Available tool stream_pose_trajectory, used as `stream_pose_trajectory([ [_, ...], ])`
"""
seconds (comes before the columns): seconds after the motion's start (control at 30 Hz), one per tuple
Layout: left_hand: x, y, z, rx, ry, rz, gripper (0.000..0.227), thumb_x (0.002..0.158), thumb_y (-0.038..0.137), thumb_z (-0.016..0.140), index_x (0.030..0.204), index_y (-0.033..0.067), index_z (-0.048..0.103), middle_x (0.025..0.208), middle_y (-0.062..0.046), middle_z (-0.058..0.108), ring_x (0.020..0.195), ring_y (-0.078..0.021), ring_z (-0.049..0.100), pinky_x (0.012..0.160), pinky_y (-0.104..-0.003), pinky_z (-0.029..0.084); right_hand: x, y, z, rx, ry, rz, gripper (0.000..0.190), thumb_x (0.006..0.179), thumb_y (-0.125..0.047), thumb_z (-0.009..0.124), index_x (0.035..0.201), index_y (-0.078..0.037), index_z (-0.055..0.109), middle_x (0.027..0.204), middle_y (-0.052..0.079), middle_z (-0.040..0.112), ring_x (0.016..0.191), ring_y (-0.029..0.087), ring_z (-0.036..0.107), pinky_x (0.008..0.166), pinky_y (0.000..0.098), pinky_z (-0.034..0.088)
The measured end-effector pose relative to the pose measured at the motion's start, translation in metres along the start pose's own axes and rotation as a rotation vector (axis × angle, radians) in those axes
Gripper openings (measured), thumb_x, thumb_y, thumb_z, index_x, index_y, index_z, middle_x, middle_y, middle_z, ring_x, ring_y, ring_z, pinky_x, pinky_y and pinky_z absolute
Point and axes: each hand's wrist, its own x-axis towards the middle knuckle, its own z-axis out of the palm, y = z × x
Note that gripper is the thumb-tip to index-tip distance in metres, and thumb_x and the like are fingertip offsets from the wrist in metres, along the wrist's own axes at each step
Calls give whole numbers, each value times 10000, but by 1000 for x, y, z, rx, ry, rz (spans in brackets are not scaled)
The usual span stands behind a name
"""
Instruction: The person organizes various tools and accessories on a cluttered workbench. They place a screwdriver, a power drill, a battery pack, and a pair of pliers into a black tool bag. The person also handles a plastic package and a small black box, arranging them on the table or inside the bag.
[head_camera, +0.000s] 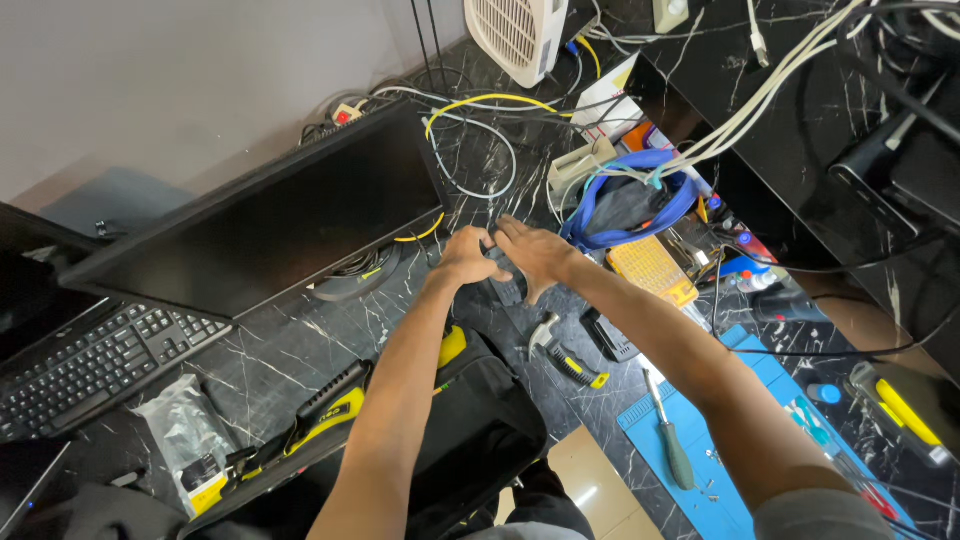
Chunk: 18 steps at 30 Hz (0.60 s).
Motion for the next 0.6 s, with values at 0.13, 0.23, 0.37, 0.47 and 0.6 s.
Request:
stream_pose_trajectory([
  [0.13, 9, 4, -1, 35, 13, -9, 784, 608, 361, 1151, 1297, 193, 817, 1505, -177, 710, 1483, -423, 681, 1231, -559, 570, 4, 5, 4, -83, 21, -10, 1527, 298, -878, 914, 1482, -16, 479, 1591, 199, 577, 1637, 370, 507, 1312, 396, 515],
  [0.23, 10, 0, 2, 29, 25, -16, 762, 577, 373, 1158, 1249, 216, 835, 1465, -164, 741, 1447, -412, 710, 1210, -540, 598, 3, 3, 6, 4, -5, -36, 1517, 297, -870, 905, 1468, 4, 500, 1587, 240, 584, 1622, 408, 515, 1298, 435, 532],
  [0.37, 10, 1, 4, 2, 25, -23, 723, 588, 320, 1150, 1230, 203, 840, 1455, -175, 747, 1454, -415, 703, 1199, -554, 604, 2, 2, 9, -3, -33, -4, 1547, 293, -921, 878, 1489, -16, 499, 1598, 204, 602, 1646, 364, 505, 1286, 398, 532],
  [0.47, 12, 4, 3, 6, 14, -25, 693, 593, 279, 1146, 1211, 189, 846, 1440, -185, 754, 1453, -423, 703, 1186, -556, 611, 2, 3, 8, 35, -54, 20, 1552, 296, -901, 907, 1502, -21, 486, 1619, 190, 597, 1664, 356, 488, 1303, 394, 516],
  [0.6, 12, 7, 3, 20, 19, -39, 729, 543, 268, 1162, 1200, 206, 852, 1405, -174, 749, 1440, -405, 712, 1164, -551, 621, 3, 1, 6, 44, -64, 52, 1557, 293, -905, 928, 1493, -19, 484, 1629, 193, 592, 1675, 361, 471, 1314, 397, 508],
])
